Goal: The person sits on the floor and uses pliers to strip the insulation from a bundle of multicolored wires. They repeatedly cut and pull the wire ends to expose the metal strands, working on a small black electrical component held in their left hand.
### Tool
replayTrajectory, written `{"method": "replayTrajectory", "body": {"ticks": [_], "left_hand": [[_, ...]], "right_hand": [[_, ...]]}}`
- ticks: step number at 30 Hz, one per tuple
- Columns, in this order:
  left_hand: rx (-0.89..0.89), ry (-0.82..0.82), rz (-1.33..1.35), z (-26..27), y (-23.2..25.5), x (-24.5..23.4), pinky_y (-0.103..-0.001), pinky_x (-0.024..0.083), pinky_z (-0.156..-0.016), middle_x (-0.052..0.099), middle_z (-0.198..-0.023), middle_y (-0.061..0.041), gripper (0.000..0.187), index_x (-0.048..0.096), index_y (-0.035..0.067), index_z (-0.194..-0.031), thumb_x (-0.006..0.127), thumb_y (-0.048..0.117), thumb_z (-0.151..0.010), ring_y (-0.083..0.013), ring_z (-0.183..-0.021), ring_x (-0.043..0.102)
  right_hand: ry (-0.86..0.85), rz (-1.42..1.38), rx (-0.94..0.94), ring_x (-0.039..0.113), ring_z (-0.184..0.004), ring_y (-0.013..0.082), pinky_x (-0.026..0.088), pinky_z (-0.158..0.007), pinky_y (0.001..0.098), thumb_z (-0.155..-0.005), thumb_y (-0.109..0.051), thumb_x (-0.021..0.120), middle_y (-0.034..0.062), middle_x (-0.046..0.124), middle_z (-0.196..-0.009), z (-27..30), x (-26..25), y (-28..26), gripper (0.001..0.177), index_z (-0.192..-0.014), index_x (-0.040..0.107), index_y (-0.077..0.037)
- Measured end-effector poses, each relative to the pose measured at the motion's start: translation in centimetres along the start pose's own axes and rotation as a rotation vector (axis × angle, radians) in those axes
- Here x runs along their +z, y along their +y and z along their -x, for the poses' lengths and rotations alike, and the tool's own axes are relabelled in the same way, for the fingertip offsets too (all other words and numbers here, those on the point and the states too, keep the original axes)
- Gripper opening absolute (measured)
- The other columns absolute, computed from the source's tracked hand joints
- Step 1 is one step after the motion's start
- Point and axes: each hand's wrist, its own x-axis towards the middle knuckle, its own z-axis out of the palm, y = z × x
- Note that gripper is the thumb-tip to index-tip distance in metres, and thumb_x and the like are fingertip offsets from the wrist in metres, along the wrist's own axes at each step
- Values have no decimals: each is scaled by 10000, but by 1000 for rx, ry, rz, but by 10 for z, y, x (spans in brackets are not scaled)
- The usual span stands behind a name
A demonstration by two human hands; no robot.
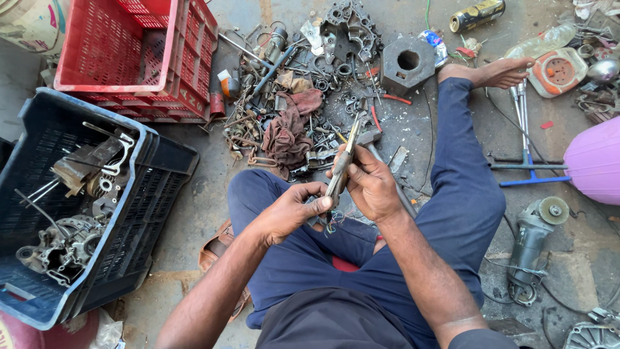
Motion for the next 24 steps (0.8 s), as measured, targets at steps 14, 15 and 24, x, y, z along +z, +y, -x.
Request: {"method": "replayTrajectory", "body": {"ticks": [14,15,24], "left_hand": [[364,241,-438,1,6,8,-326,464,-976,685,-987,-49,351,694,17,-968,917,160,-737,-156,-1024,631],[345,258,-432,2,7,9,-324,455,-996,699,-980,-28,344,689,24,-968,903,157,-734,-137,-1031,630],[170,102,-212,8,25,11,-255,496,-704,635,-888,34,340,684,33,-1087,848,171,-823,-47,-804,561]], "right_hand": [[35,-26,80,681,-1014,211,565,-929,356,-1077,-66,533,114,673,-1147,-5,-1,8,357,-1424,546,18],[48,3,69,680,-1008,207,567,-922,352,-1076,-68,535,110,673,-1142,-5,-2,8,365,-1431,545,16],[130,37,31,684,-982,207,572,-927,352,-1071,-69,550,108,674,-1121,-6,-2,16,361,-1420,557,24]]}}
